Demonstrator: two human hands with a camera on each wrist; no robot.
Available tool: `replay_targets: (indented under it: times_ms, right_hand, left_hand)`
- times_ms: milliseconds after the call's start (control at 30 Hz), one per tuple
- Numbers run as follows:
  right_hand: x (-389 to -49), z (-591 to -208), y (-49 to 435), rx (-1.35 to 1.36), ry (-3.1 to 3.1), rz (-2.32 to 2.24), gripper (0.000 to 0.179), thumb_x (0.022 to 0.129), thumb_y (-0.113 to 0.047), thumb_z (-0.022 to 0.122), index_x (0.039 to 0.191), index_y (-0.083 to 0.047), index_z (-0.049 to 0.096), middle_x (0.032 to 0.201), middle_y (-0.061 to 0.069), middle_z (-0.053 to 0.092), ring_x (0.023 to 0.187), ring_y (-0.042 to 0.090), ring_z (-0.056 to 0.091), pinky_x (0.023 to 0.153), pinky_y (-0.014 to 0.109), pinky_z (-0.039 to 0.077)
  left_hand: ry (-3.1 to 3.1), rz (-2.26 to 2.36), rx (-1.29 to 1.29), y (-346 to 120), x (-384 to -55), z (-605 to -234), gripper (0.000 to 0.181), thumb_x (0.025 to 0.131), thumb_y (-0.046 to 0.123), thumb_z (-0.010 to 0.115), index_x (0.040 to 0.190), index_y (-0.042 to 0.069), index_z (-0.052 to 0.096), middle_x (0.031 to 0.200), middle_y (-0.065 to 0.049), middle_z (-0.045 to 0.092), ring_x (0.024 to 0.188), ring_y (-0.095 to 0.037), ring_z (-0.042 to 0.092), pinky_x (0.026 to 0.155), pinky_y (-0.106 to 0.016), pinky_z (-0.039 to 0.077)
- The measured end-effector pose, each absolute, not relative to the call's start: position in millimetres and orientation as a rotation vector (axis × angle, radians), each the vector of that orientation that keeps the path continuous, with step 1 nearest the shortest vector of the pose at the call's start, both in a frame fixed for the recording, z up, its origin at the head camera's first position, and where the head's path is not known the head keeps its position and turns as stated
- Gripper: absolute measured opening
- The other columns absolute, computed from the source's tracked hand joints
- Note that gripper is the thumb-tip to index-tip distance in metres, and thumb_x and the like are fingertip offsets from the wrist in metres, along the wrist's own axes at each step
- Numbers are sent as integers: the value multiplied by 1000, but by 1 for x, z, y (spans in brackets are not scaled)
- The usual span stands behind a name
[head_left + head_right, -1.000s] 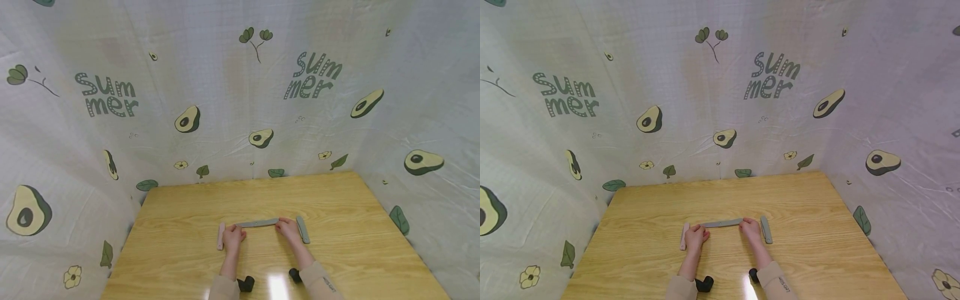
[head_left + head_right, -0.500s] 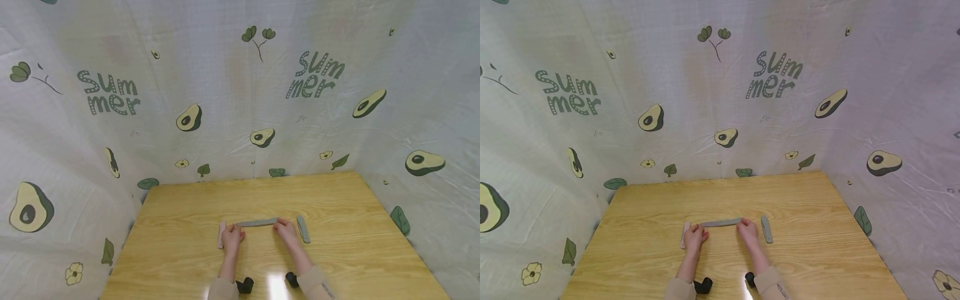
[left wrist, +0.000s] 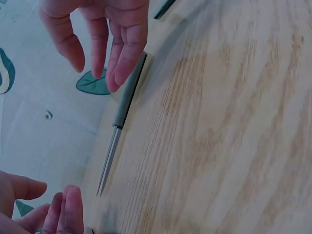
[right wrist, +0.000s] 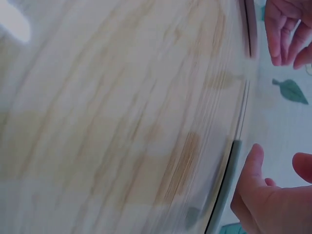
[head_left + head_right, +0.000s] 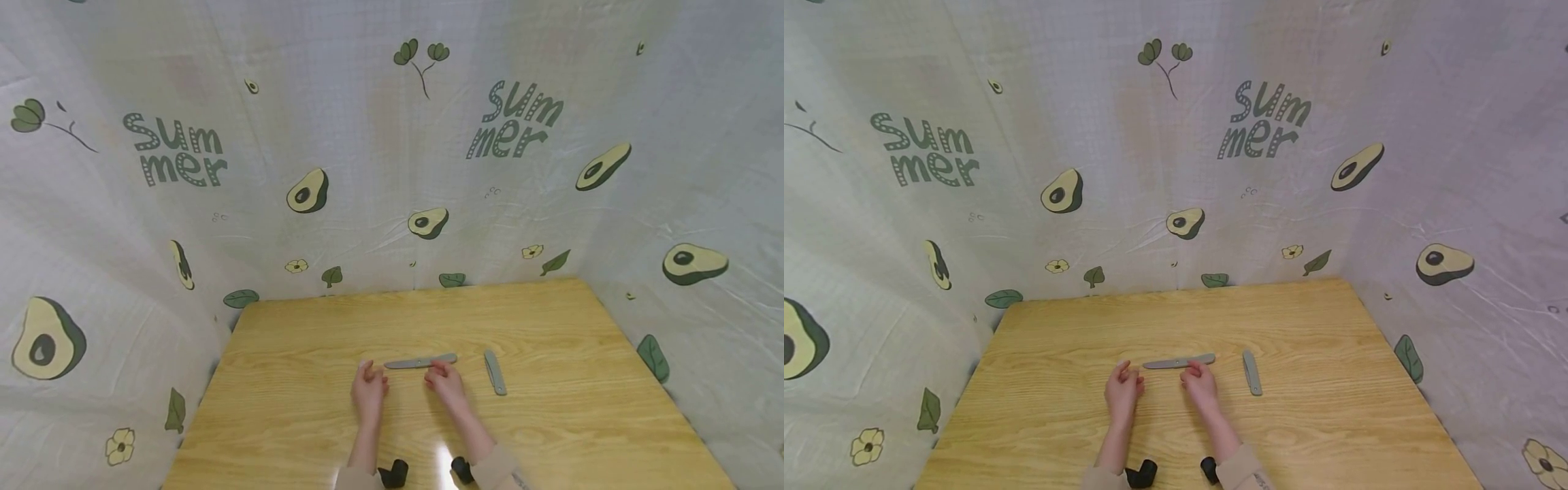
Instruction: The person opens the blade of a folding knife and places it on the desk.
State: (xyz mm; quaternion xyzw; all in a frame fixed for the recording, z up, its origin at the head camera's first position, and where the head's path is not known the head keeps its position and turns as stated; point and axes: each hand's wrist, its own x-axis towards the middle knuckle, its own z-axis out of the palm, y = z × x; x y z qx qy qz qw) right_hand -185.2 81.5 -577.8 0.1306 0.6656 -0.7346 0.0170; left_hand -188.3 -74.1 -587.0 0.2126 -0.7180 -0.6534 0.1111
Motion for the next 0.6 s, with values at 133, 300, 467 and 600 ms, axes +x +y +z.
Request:
replay_targets:
  times_ms: [133,300,467,600]
  right_hand:
    - [-184,-580,67,328,2037,-2276,45,88,9,55,128,24,39,107,31,55,89,20,60,85,38,58]
    - [-180,-578,46,258,1994,-2230,47,89,6,54,131,21,38,117,34,51,102,30,59,92,40,56]
    - [-180,-578,29,178,1965,-2209,48,90,3,54,133,19,39,122,36,49,106,34,58,92,38,56]
    - [-181,-580,17,127,1981,-2173,50,89,1,55,134,17,40,125,36,49,107,38,58,91,39,56]
  left_hand:
    - [-2155,-1816,595,-85,-182,-588,32,92,9,64,122,-5,62,92,-15,67,69,-21,66,55,-24,55]
    - [-2177,-1687,582,-99,-176,-592,29,92,11,66,117,-3,65,88,-11,66,72,-19,62,57,-23,49]
    - [-2150,-1616,602,-112,-177,-595,26,90,6,65,114,-4,66,88,-12,64,79,-23,61,63,-24,49]
    - [-2151,-1593,606,-121,-179,-596,28,90,4,63,116,-6,64,95,-18,64,91,-33,62,74,-34,53]
